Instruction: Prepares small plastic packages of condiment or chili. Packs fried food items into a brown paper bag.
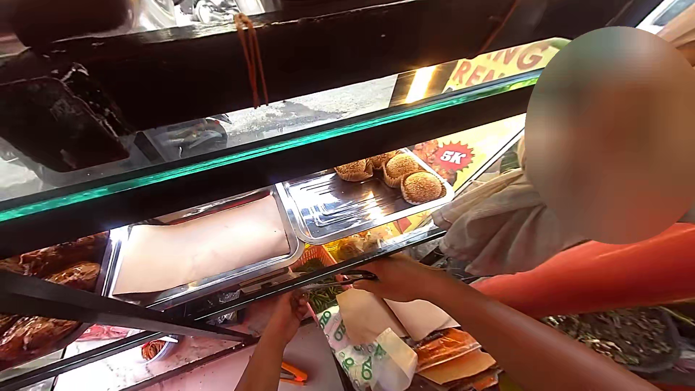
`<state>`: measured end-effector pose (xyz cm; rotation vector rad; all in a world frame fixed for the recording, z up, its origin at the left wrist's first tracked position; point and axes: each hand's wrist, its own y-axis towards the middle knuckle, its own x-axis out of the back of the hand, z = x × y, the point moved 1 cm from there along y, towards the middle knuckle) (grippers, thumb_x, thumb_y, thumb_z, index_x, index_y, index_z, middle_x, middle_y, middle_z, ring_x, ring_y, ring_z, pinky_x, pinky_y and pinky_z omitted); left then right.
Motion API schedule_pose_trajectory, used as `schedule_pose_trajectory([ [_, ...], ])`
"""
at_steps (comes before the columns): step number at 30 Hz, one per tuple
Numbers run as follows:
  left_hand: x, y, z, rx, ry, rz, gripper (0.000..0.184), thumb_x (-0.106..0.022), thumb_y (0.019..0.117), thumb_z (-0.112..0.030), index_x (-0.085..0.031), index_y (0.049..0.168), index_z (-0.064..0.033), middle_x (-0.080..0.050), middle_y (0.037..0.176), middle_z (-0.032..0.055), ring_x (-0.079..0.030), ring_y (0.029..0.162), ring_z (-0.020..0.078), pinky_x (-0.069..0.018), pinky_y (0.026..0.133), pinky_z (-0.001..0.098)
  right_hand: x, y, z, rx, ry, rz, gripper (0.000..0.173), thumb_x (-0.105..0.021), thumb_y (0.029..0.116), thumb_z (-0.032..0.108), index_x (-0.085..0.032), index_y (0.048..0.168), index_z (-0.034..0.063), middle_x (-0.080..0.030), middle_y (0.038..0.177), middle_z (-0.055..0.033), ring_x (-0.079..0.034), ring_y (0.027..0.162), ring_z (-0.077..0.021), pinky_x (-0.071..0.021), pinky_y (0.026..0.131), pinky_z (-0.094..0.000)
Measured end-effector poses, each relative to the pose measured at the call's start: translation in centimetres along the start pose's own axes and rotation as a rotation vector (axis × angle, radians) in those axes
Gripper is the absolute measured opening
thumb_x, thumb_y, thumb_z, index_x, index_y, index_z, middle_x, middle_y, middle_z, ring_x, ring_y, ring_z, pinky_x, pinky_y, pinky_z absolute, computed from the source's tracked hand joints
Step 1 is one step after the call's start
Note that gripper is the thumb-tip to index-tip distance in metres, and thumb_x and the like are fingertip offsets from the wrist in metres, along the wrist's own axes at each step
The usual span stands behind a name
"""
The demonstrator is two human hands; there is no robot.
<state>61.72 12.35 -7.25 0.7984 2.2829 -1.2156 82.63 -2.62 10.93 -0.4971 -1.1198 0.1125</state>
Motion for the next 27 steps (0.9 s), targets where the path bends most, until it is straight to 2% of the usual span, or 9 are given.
schedule_pose_trajectory([
  [3, 0.9, 0.3, 0.7, -0.045, -0.111, -0.023, 0.04, -0.031, 0.1124, -0.035, -0.057, 0.106, -0.0057, -0.059, 0.074, 0.0062, -0.056, 0.058, 0.0129, -0.0522, 0.057, 0.0255, -0.4, -0.2, -1.3, -0.021, 0.132, -0.077, 0.038, -0.06, 0.1016, 0.051, -0.069, 0.129, 0.0262, -0.073, 0.111, -0.001, -0.068, 0.105, -0.0146, -0.0533, 0.097, -0.046],
  [5, 1.7, 0.2, 0.9, -0.087, -0.115, -0.048, 0.039, -0.032, 0.1125, -0.035, -0.058, 0.111, -0.0059, -0.059, 0.076, 0.0063, -0.056, 0.058, 0.0127, -0.0519, 0.056, 0.0247, -0.9, 0.4, -2.3, -0.062, 0.2, -0.119, 0.035, -0.062, 0.1004, 0.05, -0.072, 0.123, 0.0241, -0.073, 0.111, -0.0008, -0.068, 0.108, -0.0138, -0.0533, 0.099, -0.0452],
  [9, 2.4, -0.6, 1.5, -0.098, -0.089, -0.102, 0.041, -0.033, 0.1123, -0.035, -0.059, 0.115, -0.0039, -0.063, 0.083, 0.0092, -0.058, 0.059, 0.0134, -0.0525, 0.056, 0.0253, -3.3, 4.5, -2.4, -0.193, 0.014, -0.079, 0.043, -0.059, 0.1013, 0.049, -0.071, 0.122, 0.0131, -0.071, 0.115, -0.0142, -0.066, 0.114, -0.0326, -0.0496, 0.1, -0.0606],
  [12, 2.3, -0.7, 1.5, -0.114, -0.082, -0.104, 0.042, -0.033, 0.1124, -0.036, -0.059, 0.116, -0.0031, -0.064, 0.085, 0.0105, -0.059, 0.061, 0.0141, -0.0527, 0.058, 0.0259, -4.7, 7.8, 0.0, -0.221, -0.057, 0.059, 0.042, -0.051, 0.1046, 0.044, -0.072, 0.117, 0.01, -0.07, 0.118, -0.0164, -0.063, 0.119, -0.036, -0.0461, 0.102, -0.0639],
  [15, 2.2, -0.9, 1.2, -0.145, -0.05, -0.119, 0.04, -0.035, 0.1124, -0.034, -0.059, 0.117, -0.002, -0.066, 0.086, 0.0123, -0.06, 0.062, 0.0152, -0.0534, 0.058, 0.0265, -5.6, 9.6, 0.7, -0.175, -0.113, 0.065, 0.033, -0.054, 0.1032, 0.034, -0.073, 0.1, 0.0072, -0.072, 0.101, -0.0153, -0.069, 0.103, -0.035, -0.0523, 0.089, -0.063],
  [21, 2.1, -1.3, -0.2, -0.214, 0.12, -0.15, 0.032, -0.041, 0.1115, -0.023, -0.06, 0.115, 0.0028, -0.068, 0.085, 0.0159, -0.065, 0.066, 0.0187, -0.0574, 0.063, 0.0304, -4.2, 6.6, -2.5, -0.194, 0.042, -0.011, 0.04, -0.056, 0.103, 0.044, -0.075, 0.107, 0.009, -0.073, 0.106, -0.0144, -0.068, 0.108, -0.0337, -0.0495, 0.095, -0.0639],
  [22, 1.9, -1.3, -0.5, -0.224, 0.148, -0.161, 0.031, -0.043, 0.1111, -0.022, -0.06, 0.116, 0.0035, -0.069, 0.085, 0.0166, -0.066, 0.066, 0.0197, -0.0577, 0.063, 0.031, -3.7, 5.6, -3.1, -0.217, 0.135, -0.042, 0.04, -0.059, 0.1024, 0.045, -0.075, 0.11, 0.0092, -0.073, 0.104, -0.0141, -0.068, 0.105, -0.0324, -0.0501, 0.095, -0.0627],
  [24, 1.3, -1.2, -1.1, -0.226, 0.23, -0.189, 0.028, -0.046, 0.1102, -0.02, -0.058, 0.118, 0.0039, -0.069, 0.084, 0.0171, -0.068, 0.068, 0.0213, -0.0584, 0.063, 0.0318, -3.0, 3.5, -4.1, -0.221, 0.361, -0.123, 0.031, -0.064, 0.102, 0.041, -0.076, 0.106, 0.0126, -0.073, 0.088, -0.0076, -0.069, 0.083, -0.0213, -0.0553, 0.083, -0.0483],
  [27, 0.1, -0.9, -1.8, -0.214, 0.389, -0.181, 0.027, -0.05, 0.109, -0.02, -0.06, 0.118, 0.0039, -0.071, 0.084, 0.0162, -0.07, 0.069, 0.0208, -0.0582, 0.063, 0.0306, -3.0, 0.6, -5.8, -0.166, 0.717, -0.145, 0.022, -0.064, 0.1037, 0.028, -0.078, 0.106, 0.0119, -0.062, 0.072, 0.0005, -0.049, 0.057, -0.0076, -0.0425, 0.056, -0.0265],
])
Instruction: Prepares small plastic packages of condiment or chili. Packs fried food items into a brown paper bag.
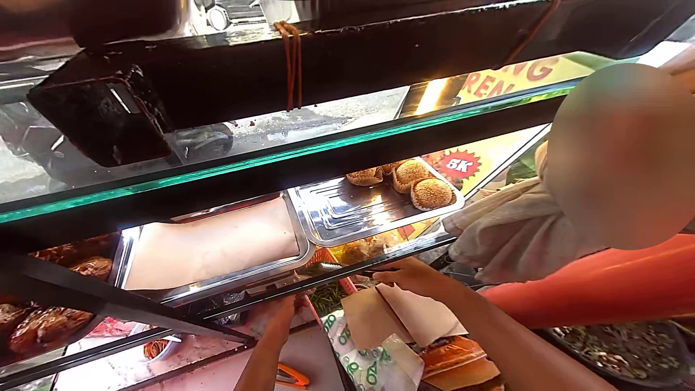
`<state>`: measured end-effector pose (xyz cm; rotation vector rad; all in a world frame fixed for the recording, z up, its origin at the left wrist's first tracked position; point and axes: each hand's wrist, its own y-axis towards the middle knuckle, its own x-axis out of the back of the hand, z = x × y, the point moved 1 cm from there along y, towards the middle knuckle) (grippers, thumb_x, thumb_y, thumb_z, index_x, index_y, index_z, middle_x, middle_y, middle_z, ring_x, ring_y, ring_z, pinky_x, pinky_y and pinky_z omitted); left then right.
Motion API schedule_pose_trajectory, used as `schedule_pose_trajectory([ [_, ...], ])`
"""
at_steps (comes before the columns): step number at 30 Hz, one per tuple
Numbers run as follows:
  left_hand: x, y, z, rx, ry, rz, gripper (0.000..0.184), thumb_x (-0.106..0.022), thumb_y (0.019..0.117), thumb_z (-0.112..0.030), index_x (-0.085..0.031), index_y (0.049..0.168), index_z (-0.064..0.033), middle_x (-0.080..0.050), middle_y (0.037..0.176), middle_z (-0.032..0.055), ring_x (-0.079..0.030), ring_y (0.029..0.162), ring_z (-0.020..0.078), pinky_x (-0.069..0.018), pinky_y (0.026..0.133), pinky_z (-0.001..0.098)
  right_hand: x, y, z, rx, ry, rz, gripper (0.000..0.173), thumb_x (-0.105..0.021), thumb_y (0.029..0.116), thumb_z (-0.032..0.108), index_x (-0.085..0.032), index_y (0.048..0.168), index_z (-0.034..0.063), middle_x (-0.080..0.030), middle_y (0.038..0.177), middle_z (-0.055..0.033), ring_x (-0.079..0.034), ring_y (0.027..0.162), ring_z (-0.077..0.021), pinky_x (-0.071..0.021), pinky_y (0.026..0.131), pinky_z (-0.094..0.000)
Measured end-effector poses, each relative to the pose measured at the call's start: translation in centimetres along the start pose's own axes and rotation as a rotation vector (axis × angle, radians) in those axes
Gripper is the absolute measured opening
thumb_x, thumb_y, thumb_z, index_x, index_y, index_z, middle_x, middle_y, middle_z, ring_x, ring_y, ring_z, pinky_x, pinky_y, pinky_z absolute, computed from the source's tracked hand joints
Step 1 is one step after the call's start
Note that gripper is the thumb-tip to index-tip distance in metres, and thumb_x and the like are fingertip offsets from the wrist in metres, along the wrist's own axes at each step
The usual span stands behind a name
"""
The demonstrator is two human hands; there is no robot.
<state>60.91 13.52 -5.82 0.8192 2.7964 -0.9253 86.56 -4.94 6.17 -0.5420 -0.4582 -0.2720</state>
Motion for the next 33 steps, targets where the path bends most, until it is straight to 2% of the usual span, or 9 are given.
schedule_pose_trajectory([
  [3, -1.0, 0.7, -0.6, 0.016, 0.109, 0.11, 0.029, -0.05, 0.1091, -0.023, -0.062, 0.12, 0.0009, -0.072, 0.087, 0.0155, -0.069, 0.07, 0.0198, -0.0561, 0.063, 0.0293, 0.6, -1.7, -0.8, 0.08, 0.17, 0.097, 0.021, -0.062, 0.1035, 0.021, -0.077, 0.112, 0.0087, -0.06, 0.073, 0.0017, -0.045, 0.055, -0.0042, -0.0365, 0.051, -0.0207],
  [8, -2.5, 0.8, -1.2, 0.147, 0.003, 0.324, 0.035, -0.04, 0.1114, -0.025, -0.064, 0.126, -0.0046, -0.073, 0.1, 0.0144, -0.065, 0.069, 0.0142, -0.0514, 0.06, 0.0241, -0.7, -2.5, -0.9, 0.177, 0.131, -0.034, 0.024, -0.064, 0.1027, 0.027, -0.077, 0.116, 0.0119, -0.064, 0.075, 0.0025, -0.052, 0.062, -0.0052, -0.0444, 0.059, -0.0229],
  [13, -3.3, 0.5, -0.8, 0.266, -0.184, 0.335, 0.044, -0.032, 0.1124, -0.035, -0.062, 0.121, -0.0032, -0.07, 0.093, 0.0134, -0.061, 0.061, 0.012, -0.0506, 0.054, 0.0225, -3.0, -2.8, -1.7, 0.215, 0.255, -0.091, 0.028, -0.064, 0.1023, 0.031, -0.076, 0.121, 0.0143, -0.067, 0.082, 0.0012, -0.053, 0.063, -0.006, -0.0454, 0.06, -0.0242],
  [16, -3.5, 0.4, -0.4, 0.301, -0.257, 0.367, 0.051, -0.027, 0.1122, -0.041, -0.062, 0.119, -0.0035, -0.07, 0.093, 0.0132, -0.062, 0.063, 0.013, -0.052, 0.056, 0.0235, -3.7, -2.9, -2.9, 0.231, 0.171, -0.058, 0.027, -0.064, 0.1018, 0.037, -0.077, 0.115, 0.0174, -0.07, 0.087, 0.0022, -0.061, 0.074, -0.0068, -0.052, 0.071, -0.0278],
  [19, -3.1, 0.4, -0.4, 0.297, -0.282, 0.345, 0.048, -0.029, 0.1121, -0.039, -0.062, 0.113, -0.0031, -0.068, 0.088, 0.0127, -0.063, 0.064, 0.0151, -0.0545, 0.058, 0.0255, -3.5, -3.3, -3.5, 0.234, 0.044, -0.036, 0.03, -0.061, 0.1024, 0.041, -0.076, 0.12, 0.0217, -0.074, 0.099, 0.0046, -0.067, 0.089, -0.004, -0.0556, 0.084, -0.0287],
  [21, -2.8, 0.5, -0.2, 0.28, -0.232, 0.33, 0.046, -0.031, 0.1123, -0.038, -0.061, 0.115, -0.0027, -0.069, 0.09, 0.0138, -0.065, 0.067, 0.0173, -0.0558, 0.061, 0.028, -2.9, -3.6, -3.0, 0.207, -0.069, -0.015, 0.033, -0.059, 0.103, 0.045, -0.074, 0.123, 0.0233, -0.074, 0.105, 0.0053, -0.067, 0.098, -0.0029, -0.0546, 0.091, -0.0308],
  [27, -2.4, 0.0, 0.2, 0.169, -0.091, 0.368, 0.033, -0.037, 0.1119, -0.029, -0.055, 0.124, -0.0036, -0.07, 0.094, 0.014, -0.068, 0.074, 0.0192, -0.0575, 0.065, 0.0303, -1.4, -3.6, -0.4, 0.173, -0.34, 0.051, 0.031, -0.058, 0.1033, 0.045, -0.075, 0.115, 0.0214, -0.072, 0.097, 0.0023, -0.067, 0.094, -0.009, -0.0538, 0.088, -0.0391],
  [30, -2.6, -0.2, 0.3, 0.185, -0.052, 0.371, 0.027, -0.043, 0.1107, -0.026, -0.054, 0.122, -0.0038, -0.069, 0.089, 0.0126, -0.067, 0.07, 0.0178, -0.0565, 0.063, 0.0293, -1.7, -3.7, 1.6, 0.13, -0.575, 0.106, 0.037, -0.053, 0.1046, 0.048, -0.071, 0.126, 0.0233, -0.072, 0.113, 0.0006, -0.065, 0.11, -0.0147, -0.0504, 0.1, -0.0453],
  [33, -2.4, 0.1, 0.6, 0.233, -0.194, 0.329, 0.037, -0.034, 0.1123, -0.033, -0.058, 0.111, -0.0049, -0.064, 0.08, 0.0092, -0.061, 0.063, 0.0152, -0.0537, 0.06, 0.0278, -1.7, -3.9, 3.1, 0.139, -0.645, 0.092, 0.04, -0.052, 0.1045, 0.05, -0.068, 0.13, 0.0241, -0.07, 0.12, 0.0008, -0.064, 0.116, -0.0159, -0.0483, 0.103, -0.0471],
])
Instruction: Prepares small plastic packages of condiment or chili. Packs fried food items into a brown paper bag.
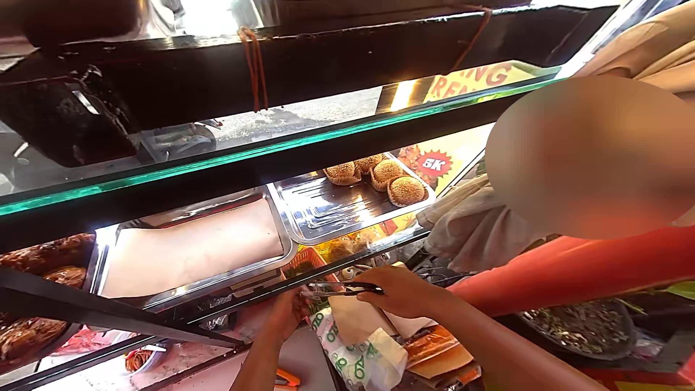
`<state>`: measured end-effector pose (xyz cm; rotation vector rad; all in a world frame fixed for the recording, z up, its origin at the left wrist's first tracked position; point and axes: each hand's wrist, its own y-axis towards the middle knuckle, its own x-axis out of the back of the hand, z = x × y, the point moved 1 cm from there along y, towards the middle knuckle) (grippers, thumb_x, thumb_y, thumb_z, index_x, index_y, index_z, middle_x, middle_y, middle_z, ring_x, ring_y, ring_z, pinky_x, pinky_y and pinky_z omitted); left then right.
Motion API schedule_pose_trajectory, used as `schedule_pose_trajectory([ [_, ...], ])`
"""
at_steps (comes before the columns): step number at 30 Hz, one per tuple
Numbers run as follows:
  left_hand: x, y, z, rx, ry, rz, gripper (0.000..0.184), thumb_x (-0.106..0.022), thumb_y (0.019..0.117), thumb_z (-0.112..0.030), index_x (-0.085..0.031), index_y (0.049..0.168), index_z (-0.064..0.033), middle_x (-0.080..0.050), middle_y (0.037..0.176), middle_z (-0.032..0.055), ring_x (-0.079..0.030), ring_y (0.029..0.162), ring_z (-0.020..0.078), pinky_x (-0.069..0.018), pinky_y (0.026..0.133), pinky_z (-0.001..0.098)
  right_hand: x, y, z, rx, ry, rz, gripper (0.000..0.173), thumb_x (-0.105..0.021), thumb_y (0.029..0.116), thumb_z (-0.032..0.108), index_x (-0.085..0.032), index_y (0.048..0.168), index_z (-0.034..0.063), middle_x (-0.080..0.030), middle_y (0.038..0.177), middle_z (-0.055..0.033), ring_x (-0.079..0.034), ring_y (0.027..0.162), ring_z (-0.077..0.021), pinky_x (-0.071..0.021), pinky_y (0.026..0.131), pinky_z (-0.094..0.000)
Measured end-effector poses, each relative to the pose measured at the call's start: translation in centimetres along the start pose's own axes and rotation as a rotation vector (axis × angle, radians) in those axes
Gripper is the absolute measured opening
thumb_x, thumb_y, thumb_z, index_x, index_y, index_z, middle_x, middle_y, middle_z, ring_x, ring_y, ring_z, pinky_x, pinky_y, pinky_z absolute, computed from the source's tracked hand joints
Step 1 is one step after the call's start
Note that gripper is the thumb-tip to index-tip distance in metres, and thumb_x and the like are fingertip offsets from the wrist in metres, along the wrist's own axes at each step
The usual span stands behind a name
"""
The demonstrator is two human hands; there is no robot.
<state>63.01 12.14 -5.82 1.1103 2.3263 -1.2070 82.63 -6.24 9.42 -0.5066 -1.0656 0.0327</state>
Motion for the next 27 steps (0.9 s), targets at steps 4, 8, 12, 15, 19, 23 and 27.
schedule_pose_trajectory([
  [4, 1.1, -0.2, 0.1, -0.026, -0.274, -0.032, 0.043, -0.029, 0.1123, -0.037, -0.057, 0.105, -0.0058, -0.06, 0.074, 0.0068, -0.059, 0.058, 0.0134, -0.0544, 0.057, 0.0257, 0.4, -0.5, -1.7, 0.064, 0.164, -0.156, 0.033, -0.06, 0.1027, 0.043, -0.073, 0.125, 0.0229, -0.073, 0.109, 0.0035, -0.067, 0.104, -0.0099, -0.0536, 0.097, -0.0428],
  [8, 2.6, -0.1, 0.5, -0.096, -0.374, -0.128, 0.037, -0.033, 0.1119, -0.033, -0.056, 0.108, -0.0041, -0.062, 0.076, 0.0101, -0.063, 0.061, 0.017, -0.0582, 0.061, 0.0295, -0.5, 1.0, -2.6, -0.02, 0.156, -0.173, 0.028, -0.059, 0.104, 0.04, -0.076, 0.117, 0.0218, -0.074, 0.098, 0.0021, -0.068, 0.093, -0.0116, -0.0553, 0.088, -0.0426],
  [12, 2.8, -0.4, 0.8, -0.123, -0.328, -0.174, 0.038, -0.036, 0.1117, -0.032, -0.057, 0.119, -0.0013, -0.064, 0.082, 0.0133, -0.064, 0.064, 0.0182, -0.0583, 0.063, 0.0301, -2.1, 5.1, 0.0, -0.212, -0.076, 0.02, 0.035, -0.054, 0.1029, 0.047, -0.071, 0.101, 0.0166, -0.07, 0.092, -0.0068, -0.068, 0.094, -0.027, -0.0539, 0.082, -0.0559],
  [15, 2.8, -0.6, 0.7, -0.143, -0.292, -0.172, 0.038, -0.036, 0.1117, -0.031, -0.058, 0.121, -0.0015, -0.066, 0.089, 0.0153, -0.064, 0.066, 0.0184, -0.0576, 0.063, 0.0297, -3.4, 7.7, 1.7, -0.277, -0.182, 0.053, 0.038, -0.053, 0.1019, 0.045, -0.072, 0.106, 0.012, -0.072, 0.102, -0.0128, -0.069, 0.104, -0.0344, -0.0532, 0.087, -0.0621],
  [19, 3.0, -0.9, 0.6, -0.14, -0.261, -0.19, 0.038, -0.037, 0.1117, -0.031, -0.06, 0.119, -0.0022, -0.067, 0.09, 0.0152, -0.064, 0.067, 0.0187, -0.057, 0.063, 0.0296, -3.0, 8.5, 2.3, -0.286, -0.206, 0.059, 0.037, -0.053, 0.1017, 0.042, -0.072, 0.116, 0.0134, -0.072, 0.112, -0.0154, -0.066, 0.112, -0.0377, -0.0511, 0.091, -0.0651],
  [23, 3.0, -0.9, 0.6, -0.146, -0.244, -0.214, 0.038, -0.039, 0.1112, -0.032, -0.061, 0.119, -0.0016, -0.068, 0.092, 0.0158, -0.065, 0.068, 0.0189, -0.0569, 0.063, 0.0295, -1.8, 7.6, 1.2, -0.279, -0.085, -0.002, 0.037, -0.056, 0.1024, 0.046, -0.075, 0.114, 0.0163, -0.073, 0.108, -0.0127, -0.067, 0.11, -0.0347, -0.0506, 0.093, -0.0638],
  [27, 2.8, -0.9, 0.2, -0.177, -0.188, -0.224, 0.039, -0.038, 0.1117, -0.031, -0.06, 0.124, -0.0016, -0.069, 0.101, 0.0178, -0.065, 0.07, 0.0194, -0.0564, 0.064, 0.0299, -1.7, 5.1, -1.9, -0.17, 0.335, -0.162, 0.028, -0.062, 0.1032, 0.04, -0.078, 0.104, 0.0175, -0.072, 0.086, -0.0035, -0.067, 0.079, -0.0166, -0.0563, 0.078, -0.0439],
])
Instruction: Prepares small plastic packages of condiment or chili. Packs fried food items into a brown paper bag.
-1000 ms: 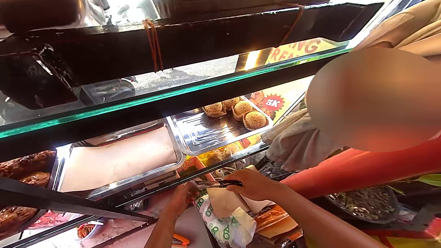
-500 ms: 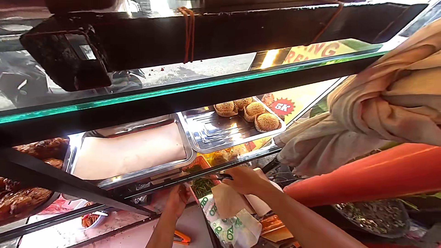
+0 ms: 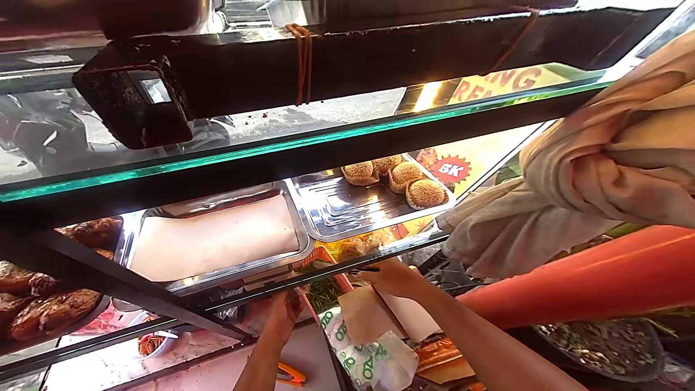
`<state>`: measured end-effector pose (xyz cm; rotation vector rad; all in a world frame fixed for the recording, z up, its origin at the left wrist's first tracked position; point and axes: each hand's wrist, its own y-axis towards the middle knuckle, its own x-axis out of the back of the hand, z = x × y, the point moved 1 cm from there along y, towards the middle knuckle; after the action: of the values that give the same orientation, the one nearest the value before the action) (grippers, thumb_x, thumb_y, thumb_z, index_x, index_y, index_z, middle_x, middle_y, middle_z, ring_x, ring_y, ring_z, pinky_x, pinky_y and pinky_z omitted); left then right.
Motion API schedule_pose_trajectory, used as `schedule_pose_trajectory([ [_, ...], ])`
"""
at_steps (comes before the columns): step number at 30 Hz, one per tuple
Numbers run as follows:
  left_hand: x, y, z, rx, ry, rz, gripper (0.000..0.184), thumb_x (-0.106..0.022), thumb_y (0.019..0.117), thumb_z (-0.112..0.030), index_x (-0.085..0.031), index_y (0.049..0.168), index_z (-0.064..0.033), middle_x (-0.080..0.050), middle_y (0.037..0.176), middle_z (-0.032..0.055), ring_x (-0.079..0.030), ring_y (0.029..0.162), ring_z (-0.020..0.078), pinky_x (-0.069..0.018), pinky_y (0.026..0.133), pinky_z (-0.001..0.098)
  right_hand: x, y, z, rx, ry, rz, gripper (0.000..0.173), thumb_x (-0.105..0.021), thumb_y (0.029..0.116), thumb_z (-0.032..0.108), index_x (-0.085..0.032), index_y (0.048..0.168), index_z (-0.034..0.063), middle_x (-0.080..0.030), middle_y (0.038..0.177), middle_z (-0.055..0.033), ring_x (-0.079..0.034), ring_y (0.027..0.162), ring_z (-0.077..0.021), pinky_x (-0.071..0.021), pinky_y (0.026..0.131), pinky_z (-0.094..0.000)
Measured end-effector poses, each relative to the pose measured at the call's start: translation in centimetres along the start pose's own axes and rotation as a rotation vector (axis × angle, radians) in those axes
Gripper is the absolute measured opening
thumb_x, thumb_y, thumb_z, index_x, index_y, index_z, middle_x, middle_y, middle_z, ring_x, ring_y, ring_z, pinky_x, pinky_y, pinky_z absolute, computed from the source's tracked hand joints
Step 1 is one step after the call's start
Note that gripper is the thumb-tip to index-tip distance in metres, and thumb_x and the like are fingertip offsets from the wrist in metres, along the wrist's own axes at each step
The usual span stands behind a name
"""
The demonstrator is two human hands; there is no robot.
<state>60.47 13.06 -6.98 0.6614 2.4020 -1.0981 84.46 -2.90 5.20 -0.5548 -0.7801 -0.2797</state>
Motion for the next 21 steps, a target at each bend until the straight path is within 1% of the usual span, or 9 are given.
schedule_pose_trajectory([
  [2, -0.3, 0.0, 0.0, -0.023, 0.013, 0.006, 0.038, -0.036, 0.1123, -0.029, -0.058, 0.124, -0.0006, -0.069, 0.097, 0.0175, -0.066, 0.07, 0.0202, -0.0578, 0.065, 0.0316, 0.3, -1.6, -1.4, 0.027, 0.259, 0.006, 0.025, -0.061, 0.1051, 0.03, -0.078, 0.109, 0.0125, -0.066, 0.079, -0.0006, -0.055, 0.063, -0.0096, -0.0469, 0.062, -0.0296],
  [3, -0.5, 0.0, 0.1, -0.023, 0.007, 0.005, 0.036, -0.036, 0.1124, -0.029, -0.057, 0.122, -0.0006, -0.068, 0.094, 0.017, -0.066, 0.07, 0.0205, -0.0584, 0.065, 0.0321, 0.3, -2.5, -1.9, 0.029, 0.384, 0.011, 0.024, -0.06, 0.1053, 0.026, -0.077, 0.114, 0.0108, -0.064, 0.078, 0.0003, -0.049, 0.058, -0.0075, -0.0418, 0.055, -0.0255],
  [5, -1.2, 0.3, 0.3, -0.011, -0.009, 0.015, 0.036, -0.037, 0.1122, -0.029, -0.057, 0.121, -0.0006, -0.067, 0.09, 0.0163, -0.066, 0.068, 0.0208, -0.0591, 0.065, 0.0328, -0.3, -4.0, -2.1, 0.056, 0.562, -0.004, 0.027, -0.062, 0.1032, 0.027, -0.076, 0.12, 0.0108, -0.064, 0.078, 0.0011, -0.045, 0.056, -0.0056, -0.0379, 0.052, -0.023],
  [7, -2.2, 0.5, 0.6, 0.017, -0.016, 0.055, 0.038, -0.036, 0.1122, -0.031, -0.058, 0.12, -0.0008, -0.067, 0.089, 0.0158, -0.066, 0.068, 0.0207, -0.0591, 0.065, 0.0331, -1.7, -5.0, -2.1, 0.093, 0.579, -0.03, 0.029, -0.064, 0.1018, 0.034, -0.076, 0.119, 0.0137, -0.068, 0.084, 0.0013, -0.054, 0.064, -0.0066, -0.0458, 0.06, -0.0258],
  [8, -2.8, 0.4, 0.7, 0.035, -0.013, 0.078, 0.04, -0.034, 0.1124, -0.033, -0.058, 0.118, -0.0014, -0.067, 0.088, 0.0144, -0.066, 0.068, 0.02, -0.0593, 0.066, 0.0326, -2.4, -5.2, -2.1, 0.117, 0.531, -0.043, 0.03, -0.063, 0.1021, 0.037, -0.077, 0.118, 0.0158, -0.07, 0.087, 0.0011, -0.06, 0.071, -0.0082, -0.051, 0.067, -0.0289],
  [10, -3.8, 0.1, 0.8, 0.065, -0.027, 0.107, 0.043, -0.032, 0.1123, -0.035, -0.058, 0.115, -0.0017, -0.067, 0.085, 0.0133, -0.066, 0.068, 0.0198, -0.0594, 0.066, 0.0328, -3.5, -5.5, -1.9, 0.134, 0.371, -0.064, 0.032, -0.059, 0.1026, 0.043, -0.076, 0.118, 0.0202, -0.072, 0.093, 0.0015, -0.065, 0.083, -0.0096, -0.055, 0.079, -0.0347],
  [13, -4.2, 0.3, 0.9, 0.088, -0.061, 0.12, 0.037, -0.035, 0.1119, -0.034, -0.056, 0.113, -0.003, -0.065, 0.083, 0.013, -0.067, 0.069, 0.0204, -0.0603, 0.067, 0.0338, -3.6, -6.0, -1.7, 0.121, 0.193, -0.034, 0.037, -0.055, 0.1026, 0.05, -0.073, 0.122, 0.0249, -0.073, 0.1, 0.0015, -0.067, 0.093, -0.0117, -0.0555, 0.087, -0.0417],
  [17, -3.7, 0.2, 0.7, 0.117, -0.126, 0.14, 0.037, -0.034, 0.1116, -0.034, -0.057, 0.106, -0.0045, -0.064, 0.078, 0.0112, -0.067, 0.067, 0.0197, -0.0606, 0.067, 0.033, -2.3, -6.9, -2.1, 0.129, 0.124, -0.066, 0.04, -0.052, 0.1034, 0.053, -0.072, 0.126, 0.0266, -0.073, 0.107, 0.0021, -0.068, 0.101, -0.011, -0.0548, 0.093, -0.0423],
  [21, -3.7, -0.4, 0.7, 0.143, -0.093, 0.165, 0.03, -0.039, 0.111, -0.029, -0.056, 0.111, -0.0041, -0.066, 0.083, 0.0126, -0.068, 0.07, 0.0206, -0.0607, 0.07, 0.0337, -2.0, -7.0, -1.0, 0.123, -0.036, -0.046, 0.043, -0.048, 0.1039, 0.055, -0.07, 0.129, 0.0272, -0.073, 0.114, 0.0008, -0.067, 0.108, -0.0145, -0.0531, 0.097, -0.0465],
])
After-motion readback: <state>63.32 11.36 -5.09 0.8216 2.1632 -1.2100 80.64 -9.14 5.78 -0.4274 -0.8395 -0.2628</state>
